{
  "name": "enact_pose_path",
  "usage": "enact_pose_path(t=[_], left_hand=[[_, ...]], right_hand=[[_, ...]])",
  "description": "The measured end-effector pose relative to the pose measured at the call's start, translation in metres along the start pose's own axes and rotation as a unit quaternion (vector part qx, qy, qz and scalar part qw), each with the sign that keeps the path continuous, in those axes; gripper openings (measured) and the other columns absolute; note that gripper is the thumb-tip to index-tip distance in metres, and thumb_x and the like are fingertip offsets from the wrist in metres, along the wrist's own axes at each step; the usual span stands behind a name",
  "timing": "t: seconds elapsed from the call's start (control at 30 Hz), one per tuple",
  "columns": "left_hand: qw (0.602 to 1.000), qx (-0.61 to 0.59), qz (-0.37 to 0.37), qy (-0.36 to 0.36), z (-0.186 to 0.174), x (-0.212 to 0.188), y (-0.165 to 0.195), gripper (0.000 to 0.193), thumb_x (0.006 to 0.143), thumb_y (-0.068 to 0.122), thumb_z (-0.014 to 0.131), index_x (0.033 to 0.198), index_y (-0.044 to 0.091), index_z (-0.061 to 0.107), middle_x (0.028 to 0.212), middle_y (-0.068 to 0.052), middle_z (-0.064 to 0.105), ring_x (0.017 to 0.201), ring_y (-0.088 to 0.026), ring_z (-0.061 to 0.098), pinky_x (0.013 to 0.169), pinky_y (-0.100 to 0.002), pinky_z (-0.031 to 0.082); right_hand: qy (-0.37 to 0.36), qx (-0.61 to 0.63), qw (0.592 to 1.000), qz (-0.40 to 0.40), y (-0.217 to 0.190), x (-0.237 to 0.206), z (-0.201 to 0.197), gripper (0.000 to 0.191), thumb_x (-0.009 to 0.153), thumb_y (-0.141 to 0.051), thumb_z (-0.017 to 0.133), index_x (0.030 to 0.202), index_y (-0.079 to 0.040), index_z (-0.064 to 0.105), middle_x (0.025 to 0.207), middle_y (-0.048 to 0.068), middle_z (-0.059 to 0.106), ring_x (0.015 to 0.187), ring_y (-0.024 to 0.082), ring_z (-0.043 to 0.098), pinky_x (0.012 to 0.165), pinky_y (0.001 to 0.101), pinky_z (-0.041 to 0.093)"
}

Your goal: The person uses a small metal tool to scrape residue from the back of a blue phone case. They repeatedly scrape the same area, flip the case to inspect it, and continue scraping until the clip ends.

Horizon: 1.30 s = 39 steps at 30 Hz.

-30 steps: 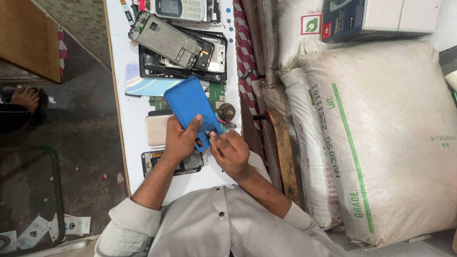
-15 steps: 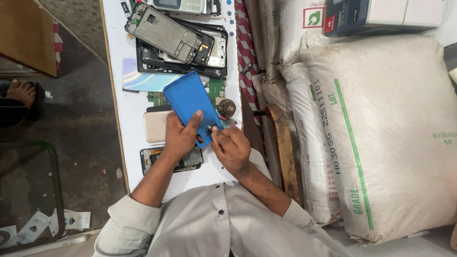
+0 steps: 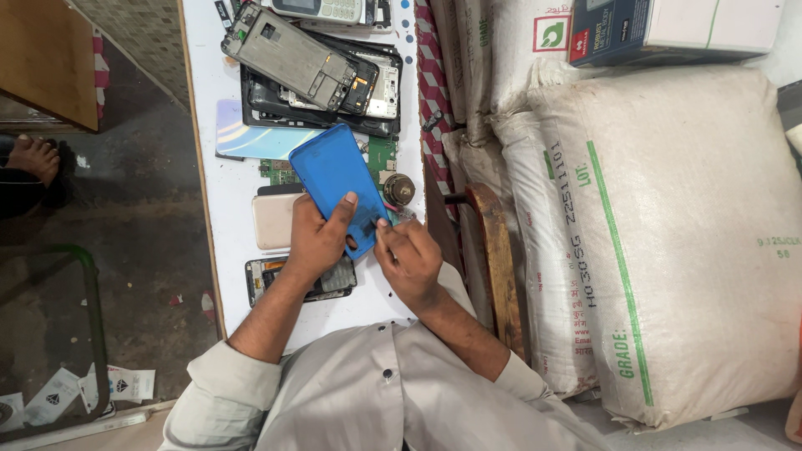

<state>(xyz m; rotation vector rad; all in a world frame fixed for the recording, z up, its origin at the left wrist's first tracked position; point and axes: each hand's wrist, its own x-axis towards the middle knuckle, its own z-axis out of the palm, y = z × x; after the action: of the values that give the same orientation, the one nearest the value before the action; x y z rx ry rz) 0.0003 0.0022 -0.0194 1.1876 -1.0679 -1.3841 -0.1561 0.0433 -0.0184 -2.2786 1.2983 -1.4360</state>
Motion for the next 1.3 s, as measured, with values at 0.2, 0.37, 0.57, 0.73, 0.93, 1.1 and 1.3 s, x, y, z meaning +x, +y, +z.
enact_pose_path(t=[0.2,0.37,0.57,0.73,0.93,1.1,1.3], left_hand=[[1.0,0.004,-0.007,0.005,-0.0007,0.0,-0.001,0.033,0.102,0.022,0.062,0.08,-0.002,0.067,0.062,-0.003,0.061,0.047,-0.01,0.06,0.039,-0.026,0.052],[1.0,-0.008,-0.01,-0.003,-0.0008,0.0006,-0.0015,0.035,0.102,0.023,0.061,0.08,-0.003,0.065,0.063,-0.003,0.061,0.048,-0.01,0.062,0.04,-0.026,0.054],[1.0,-0.003,-0.008,0.015,0.001,0.0004,-0.001,0.033,0.102,0.023,0.062,0.082,-0.003,0.066,0.063,-0.003,0.059,0.048,-0.009,0.059,0.039,-0.026,0.054],[1.0,0.002,0.004,0.009,-0.001,-0.0009,-0.0006,0.034,0.102,0.024,0.061,0.08,-0.002,0.066,0.063,-0.003,0.062,0.047,-0.009,0.06,0.038,-0.026,0.052],[1.0,0.001,0.004,0.008,-0.0009,-0.0004,-0.0016,0.035,0.103,0.023,0.062,0.08,-0.002,0.065,0.063,-0.003,0.058,0.047,-0.009,0.058,0.039,-0.026,0.052],[1.0,0.001,-0.001,0.003,-0.0006,-0.0008,-0.0017,0.034,0.102,0.023,0.062,0.079,-0.002,0.066,0.061,-0.003,0.061,0.045,-0.009,0.059,0.038,-0.026,0.051],[1.0,-0.006,-0.002,-0.003,-0.0004,-0.0017,-0.0017,0.033,0.103,0.022,0.062,0.08,-0.002,0.067,0.063,-0.004,0.06,0.046,-0.009,0.058,0.038,-0.026,0.051]], right_hand=[[0.003,-0.001,1.0,0.002,0.0015,-0.0016,-0.0005,0.021,0.087,0.014,0.077,0.106,0.005,0.07,0.086,0.007,0.057,0.069,0.015,0.057,0.056,0.0294,0.046],[-0.007,-0.003,1.0,0.01,0.0033,-0.0024,0.0007,0.018,0.089,0.013,0.08,0.097,0.001,0.068,0.085,0.007,0.058,0.069,0.013,0.057,0.055,0.0286,0.045],[0.014,0.005,0.999,0.034,0.0028,-0.0022,0.0019,0.018,0.089,0.013,0.076,0.105,0.005,0.069,0.087,0.008,0.059,0.07,0.013,0.061,0.056,0.0269,0.05],[-0.007,0.012,1.0,0.002,0.004,-0.0041,0.0001,0.019,0.089,0.012,0.079,0.099,0.001,0.068,0.083,0.006,0.058,0.067,0.013,0.058,0.055,0.0289,0.046],[0.022,0.0,0.999,0.034,0.0043,-0.0045,-0.0005,0.019,0.09,0.012,0.076,0.106,0.005,0.07,0.086,0.008,0.059,0.07,0.013,0.061,0.056,0.0278,0.049],[-0.006,0.014,1.0,-0.019,0.0057,-0.0056,-0.0007,0.018,0.088,0.009,0.079,0.1,0.002,0.068,0.083,0.007,0.058,0.067,0.013,0.057,0.053,0.0287,0.044],[0.008,0.013,1.0,0.012,0.0035,-0.0049,-0.0007,0.016,0.088,0.011,0.077,0.101,0.005,0.07,0.084,0.007,0.058,0.067,0.015,0.059,0.054,0.0293,0.047]])
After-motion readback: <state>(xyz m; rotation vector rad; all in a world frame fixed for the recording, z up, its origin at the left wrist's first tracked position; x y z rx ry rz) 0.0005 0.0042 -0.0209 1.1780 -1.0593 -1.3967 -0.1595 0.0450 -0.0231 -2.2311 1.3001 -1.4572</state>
